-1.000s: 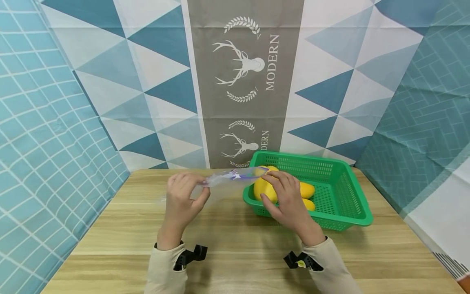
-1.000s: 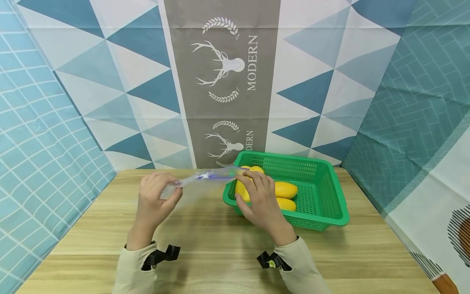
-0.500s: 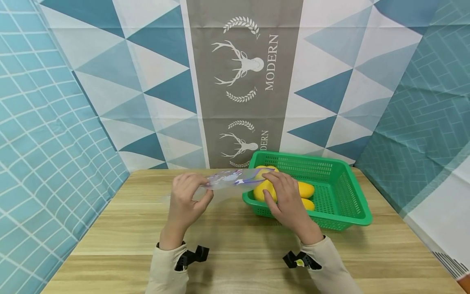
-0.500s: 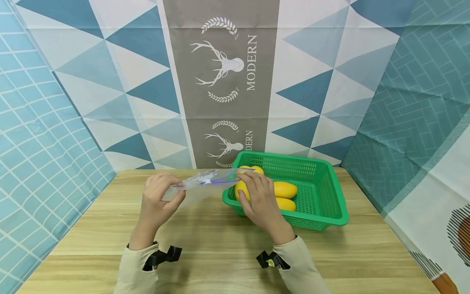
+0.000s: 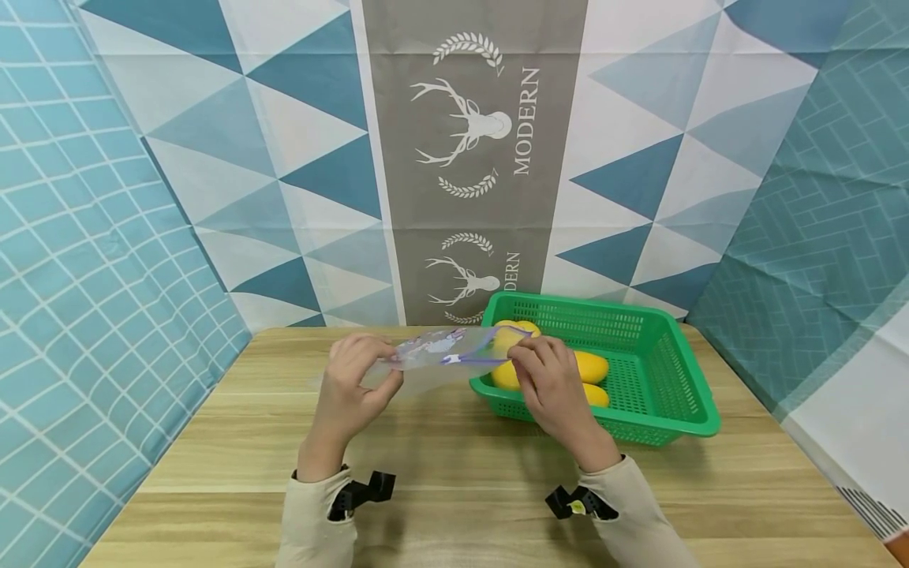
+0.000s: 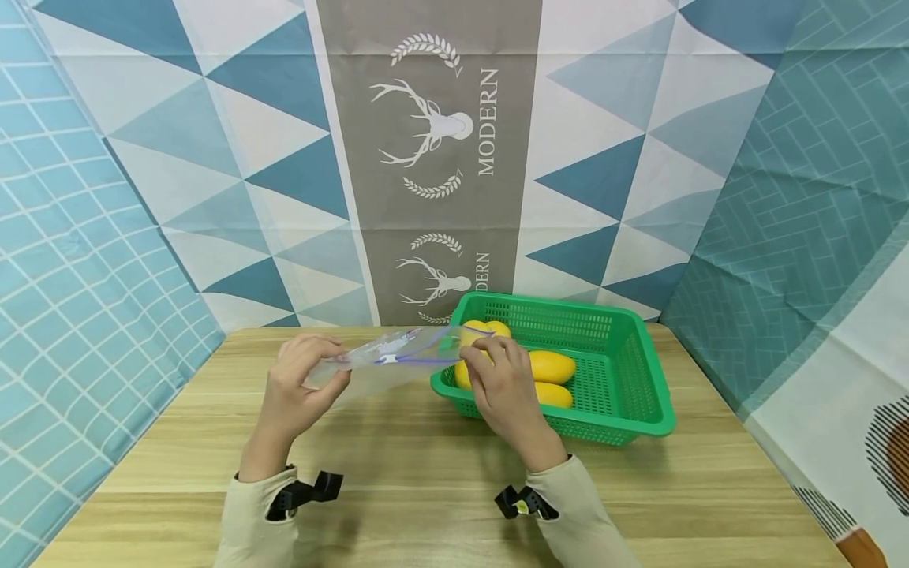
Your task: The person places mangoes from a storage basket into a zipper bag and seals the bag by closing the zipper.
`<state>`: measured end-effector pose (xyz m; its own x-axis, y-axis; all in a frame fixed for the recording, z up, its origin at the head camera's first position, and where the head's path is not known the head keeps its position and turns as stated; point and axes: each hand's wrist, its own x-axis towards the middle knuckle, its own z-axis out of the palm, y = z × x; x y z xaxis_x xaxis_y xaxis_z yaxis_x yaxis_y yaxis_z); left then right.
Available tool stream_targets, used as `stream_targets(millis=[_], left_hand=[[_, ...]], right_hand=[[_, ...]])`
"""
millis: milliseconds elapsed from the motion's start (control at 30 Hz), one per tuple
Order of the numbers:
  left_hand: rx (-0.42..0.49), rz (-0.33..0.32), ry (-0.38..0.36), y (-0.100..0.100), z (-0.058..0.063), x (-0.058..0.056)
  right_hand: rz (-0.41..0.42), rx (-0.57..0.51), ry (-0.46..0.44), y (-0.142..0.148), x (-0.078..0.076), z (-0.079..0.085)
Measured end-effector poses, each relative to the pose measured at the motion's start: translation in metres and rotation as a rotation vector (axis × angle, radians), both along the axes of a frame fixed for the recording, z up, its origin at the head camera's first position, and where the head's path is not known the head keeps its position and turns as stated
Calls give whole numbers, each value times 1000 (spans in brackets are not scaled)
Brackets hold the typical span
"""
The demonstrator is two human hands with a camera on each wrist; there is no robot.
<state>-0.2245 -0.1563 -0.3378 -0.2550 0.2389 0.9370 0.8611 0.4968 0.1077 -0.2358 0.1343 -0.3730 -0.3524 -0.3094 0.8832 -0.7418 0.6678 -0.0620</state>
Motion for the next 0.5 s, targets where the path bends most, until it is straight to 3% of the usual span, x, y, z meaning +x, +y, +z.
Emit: stream_targets(millis=[167, 500], left_hand=[[-50, -32, -43, -5, -1, 2], [-175, -9, -97, -9, -2, 1]], right_hand=[[-18, 9, -2, 0, 0, -1], [-30, 37, 7, 3, -1, 1]])
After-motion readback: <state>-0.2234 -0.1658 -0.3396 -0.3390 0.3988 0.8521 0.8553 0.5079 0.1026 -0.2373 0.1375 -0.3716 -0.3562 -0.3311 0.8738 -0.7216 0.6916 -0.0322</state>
